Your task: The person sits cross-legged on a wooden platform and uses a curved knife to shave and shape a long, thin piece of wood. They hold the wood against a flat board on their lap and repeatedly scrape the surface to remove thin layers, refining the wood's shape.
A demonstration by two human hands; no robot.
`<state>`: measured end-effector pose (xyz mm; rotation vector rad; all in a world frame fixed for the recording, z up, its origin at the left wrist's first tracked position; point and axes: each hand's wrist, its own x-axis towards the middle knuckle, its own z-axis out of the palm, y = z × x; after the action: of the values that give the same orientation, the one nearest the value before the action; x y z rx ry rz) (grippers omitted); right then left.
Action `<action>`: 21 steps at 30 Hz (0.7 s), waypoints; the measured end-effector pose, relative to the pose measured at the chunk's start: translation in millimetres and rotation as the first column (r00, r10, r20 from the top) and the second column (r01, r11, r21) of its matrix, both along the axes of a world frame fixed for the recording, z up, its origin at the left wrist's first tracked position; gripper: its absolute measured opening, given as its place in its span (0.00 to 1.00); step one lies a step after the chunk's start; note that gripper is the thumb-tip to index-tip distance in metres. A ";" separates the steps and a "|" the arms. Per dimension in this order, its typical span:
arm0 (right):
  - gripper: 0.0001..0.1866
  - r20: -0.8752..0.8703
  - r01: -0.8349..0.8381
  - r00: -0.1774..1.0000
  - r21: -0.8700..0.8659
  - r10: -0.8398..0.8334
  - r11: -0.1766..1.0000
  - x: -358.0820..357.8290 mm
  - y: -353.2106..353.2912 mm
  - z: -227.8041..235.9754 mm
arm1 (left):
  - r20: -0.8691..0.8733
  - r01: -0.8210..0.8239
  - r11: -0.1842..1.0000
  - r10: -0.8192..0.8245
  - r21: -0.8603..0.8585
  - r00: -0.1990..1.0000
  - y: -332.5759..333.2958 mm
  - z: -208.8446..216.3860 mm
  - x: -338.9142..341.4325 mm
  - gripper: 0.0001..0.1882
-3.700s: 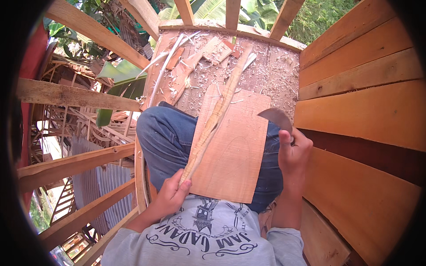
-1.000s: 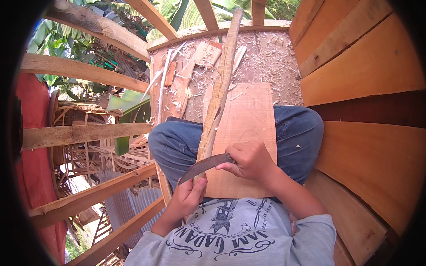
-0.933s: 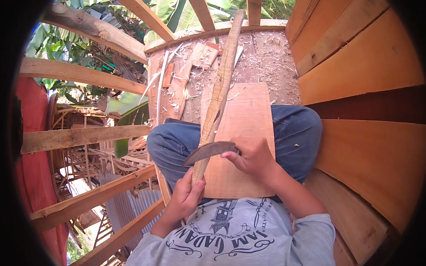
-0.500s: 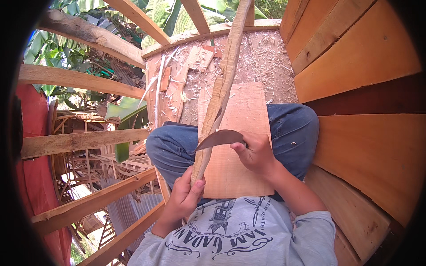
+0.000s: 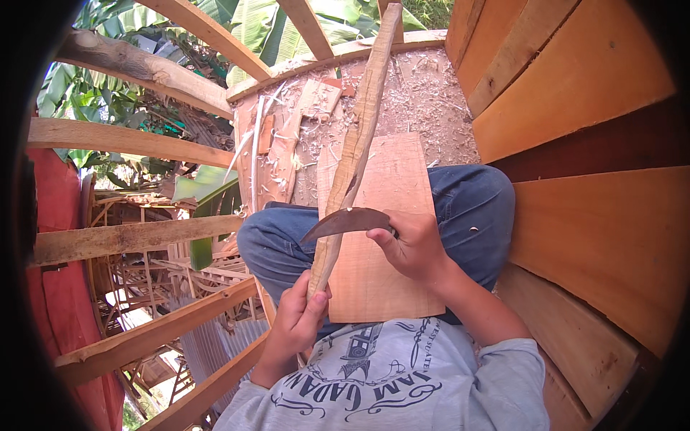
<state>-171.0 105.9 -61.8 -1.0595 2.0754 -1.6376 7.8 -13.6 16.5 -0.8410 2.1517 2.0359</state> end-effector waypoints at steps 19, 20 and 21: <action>0.21 -0.250 -0.245 0.936 0.047 0.249 0.968 3.7 4.7 -0.6 | 0.021 0.037 0.999 -0.037 -0.011 0.999 -3.9 -2.1 2.4 0.07; 0.21 -0.385 -0.326 0.854 0.128 0.350 0.937 3.2 6.0 -0.3 | 0.013 0.033 0.999 -0.033 -0.004 0.999 -4.7 -3.0 3.1 0.07; 0.21 -0.305 -0.287 0.908 0.044 0.287 0.957 5.8 3.1 -3.2 | 0.014 0.032 0.999 -0.032 -0.009 0.999 -4.5 -3.3 3.0 0.07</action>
<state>-165.2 109.1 -65.0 -1.6251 1.9717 -1.3996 10.9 -18.1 13.2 -0.8141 2.1552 2.0003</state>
